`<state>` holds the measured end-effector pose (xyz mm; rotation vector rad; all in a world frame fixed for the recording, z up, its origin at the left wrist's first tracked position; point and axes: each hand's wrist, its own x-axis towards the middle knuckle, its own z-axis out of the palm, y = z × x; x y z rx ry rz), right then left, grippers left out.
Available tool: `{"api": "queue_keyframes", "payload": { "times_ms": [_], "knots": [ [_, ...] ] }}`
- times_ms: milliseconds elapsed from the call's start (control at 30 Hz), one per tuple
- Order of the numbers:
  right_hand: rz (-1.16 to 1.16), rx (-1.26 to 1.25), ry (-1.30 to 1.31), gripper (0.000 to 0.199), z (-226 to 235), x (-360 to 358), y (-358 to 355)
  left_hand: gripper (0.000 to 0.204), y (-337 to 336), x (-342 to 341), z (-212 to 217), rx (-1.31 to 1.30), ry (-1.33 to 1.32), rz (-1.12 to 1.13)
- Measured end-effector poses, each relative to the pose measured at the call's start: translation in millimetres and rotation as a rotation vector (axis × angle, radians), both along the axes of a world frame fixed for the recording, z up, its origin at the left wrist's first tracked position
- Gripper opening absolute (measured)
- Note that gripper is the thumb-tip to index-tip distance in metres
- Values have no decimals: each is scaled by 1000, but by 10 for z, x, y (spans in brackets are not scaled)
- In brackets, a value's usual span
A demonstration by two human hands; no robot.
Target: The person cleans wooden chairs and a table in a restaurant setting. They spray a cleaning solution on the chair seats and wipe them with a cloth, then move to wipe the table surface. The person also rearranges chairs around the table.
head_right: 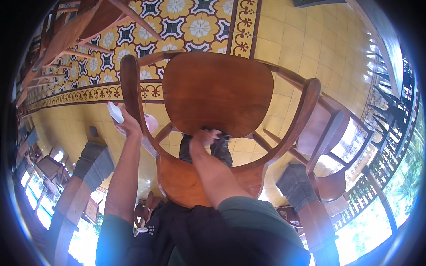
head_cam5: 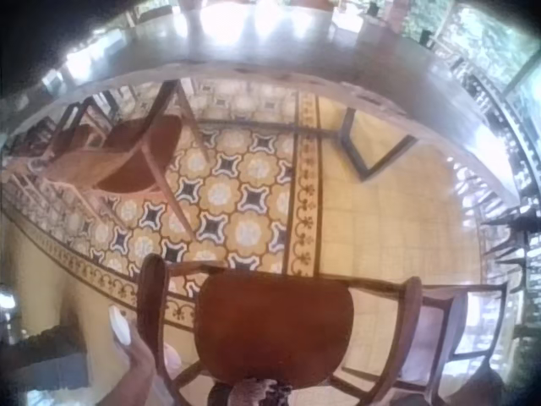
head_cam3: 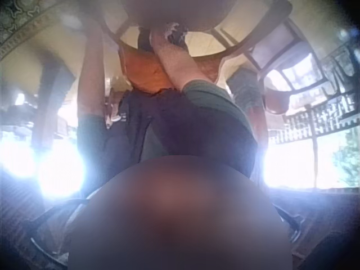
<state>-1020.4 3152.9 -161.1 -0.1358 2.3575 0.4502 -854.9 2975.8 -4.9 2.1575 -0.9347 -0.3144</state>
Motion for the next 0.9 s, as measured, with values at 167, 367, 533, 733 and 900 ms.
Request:
{"api": "queue_keyframes", "payload": {
  "times_ms": [167,367,533,733,900],
  "knots": [
    [57,-381,-88,61,109,287,-655,37,19,-8,4,-2,18,23],
    [347,-621,112,36,-3,-1447,-1239,32,10,28,2,44,0,1],
    [34,-1025,-57,44,452,-3012,-1597,37,23,32,-4,106,98,54],
    [501,-1147,-301,37,2121,-3240,-814,47,36,-20,-67,-98,-35,58],
    [526,-1101,-293,25,2965,-3293,417,47,113,153,4,-48,-168,-96]
  ]
}}
